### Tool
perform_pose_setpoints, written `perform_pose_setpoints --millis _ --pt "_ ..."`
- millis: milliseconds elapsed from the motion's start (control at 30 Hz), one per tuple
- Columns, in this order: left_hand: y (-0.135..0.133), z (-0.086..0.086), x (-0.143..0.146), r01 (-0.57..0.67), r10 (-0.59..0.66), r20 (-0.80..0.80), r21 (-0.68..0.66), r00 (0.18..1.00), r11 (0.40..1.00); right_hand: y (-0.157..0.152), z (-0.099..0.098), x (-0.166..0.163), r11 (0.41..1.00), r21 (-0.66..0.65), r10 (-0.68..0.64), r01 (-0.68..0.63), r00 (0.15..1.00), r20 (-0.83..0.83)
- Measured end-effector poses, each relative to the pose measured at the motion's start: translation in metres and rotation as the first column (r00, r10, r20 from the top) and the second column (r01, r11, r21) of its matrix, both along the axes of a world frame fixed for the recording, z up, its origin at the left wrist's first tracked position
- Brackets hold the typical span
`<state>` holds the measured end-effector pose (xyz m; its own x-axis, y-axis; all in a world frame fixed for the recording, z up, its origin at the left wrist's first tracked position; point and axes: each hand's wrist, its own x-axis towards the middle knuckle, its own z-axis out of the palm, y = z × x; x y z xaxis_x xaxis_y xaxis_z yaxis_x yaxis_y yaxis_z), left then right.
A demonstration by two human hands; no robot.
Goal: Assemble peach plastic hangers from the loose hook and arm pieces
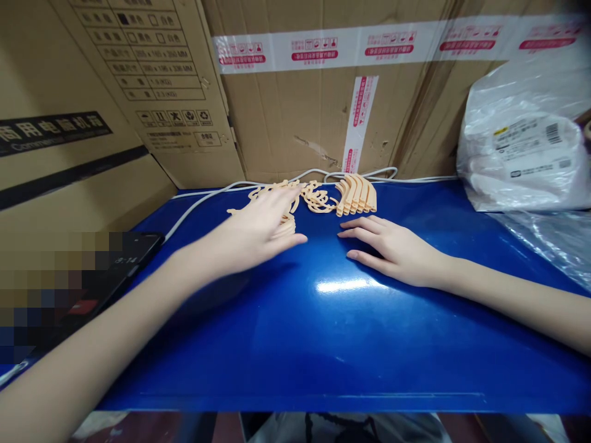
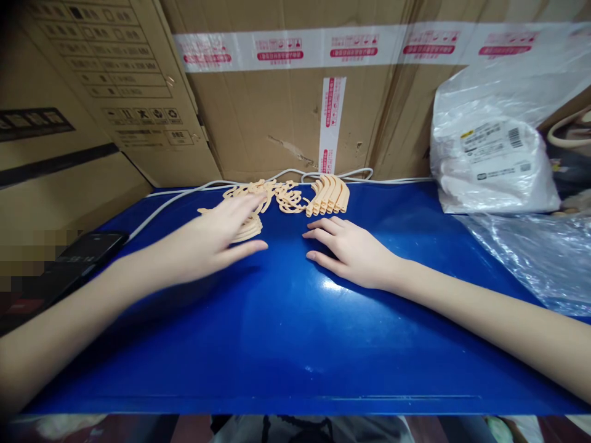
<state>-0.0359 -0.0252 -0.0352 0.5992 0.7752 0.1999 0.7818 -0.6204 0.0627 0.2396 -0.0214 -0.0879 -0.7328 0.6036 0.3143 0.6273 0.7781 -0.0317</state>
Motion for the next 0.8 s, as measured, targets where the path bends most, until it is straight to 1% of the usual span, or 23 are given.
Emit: perform_pose_setpoints --millis 67,133,267,333,467,533,600,667,700,767,800 --pt "-0.013 -0.009 0.015 0.03 -0.03 -0.053 0.011 0.998 0.999 0.0 0.0 0.0 1.0 -0.002 -0.001 0.001 1.0 0.001" --pt "-0.022 -0.019 0.025 0.074 -0.077 -0.096 -0.035 0.992 0.997 0.0 0.001 0.0 1.0 -0.005 -0.002 0.002 1.0 0.01" --pt "-0.024 -0.032 0.03 0.135 -0.151 -0.101 -0.147 0.983 0.98 0.001 0.002 0.0 1.0 -0.008 0.003 -0.003 1.0 0.001" --pt "-0.02 -0.035 0.029 0.158 -0.175 -0.087 -0.171 0.981 0.972 0.001 0.001 0.0 1.0 -0.009 0.002 -0.002 1.0 -0.01" --pt "-0.015 -0.037 0.027 0.18 -0.195 -0.086 -0.157 0.977 0.971 -0.002 0.0 -0.001 1.0 -0.008 0.004 -0.004 1.0 0.004" --pt "-0.015 -0.037 0.027 0.181 -0.196 -0.087 -0.153 0.977 0.971 -0.002 0.006 -0.003 1.0 -0.012 0.008 -0.008 1.0 0.0" --pt "-0.015 -0.036 0.028 0.184 -0.198 -0.083 -0.154 0.977 0.971 0.001 0.018 -0.003 1.0 -0.009 -0.007 0.007 0.998 -0.058" --pt "-0.016 -0.036 0.028 0.188 -0.201 -0.079 -0.152 0.976 0.97 0.011 0.035 -0.001 0.997 0.009 -0.074 0.077 0.98 -0.183" --pt "-0.016 -0.036 0.028 0.19 -0.203 -0.077 -0.15 0.976 0.97 0.019 0.043 0.001 0.991 0.007 -0.127 0.132 0.967 -0.222" --pt "-0.015 -0.036 0.028 0.195 -0.207 -0.069 -0.147 0.976 0.97 0.039 0.055 0.01 0.962 0.008 -0.261 0.272 0.931 -0.257" --pt "-0.015 -0.036 0.027 0.199 -0.21 -0.064 -0.146 0.976 0.969 0.051 0.058 0.015 0.936 0.012 -0.339 0.352 0.91 -0.239"
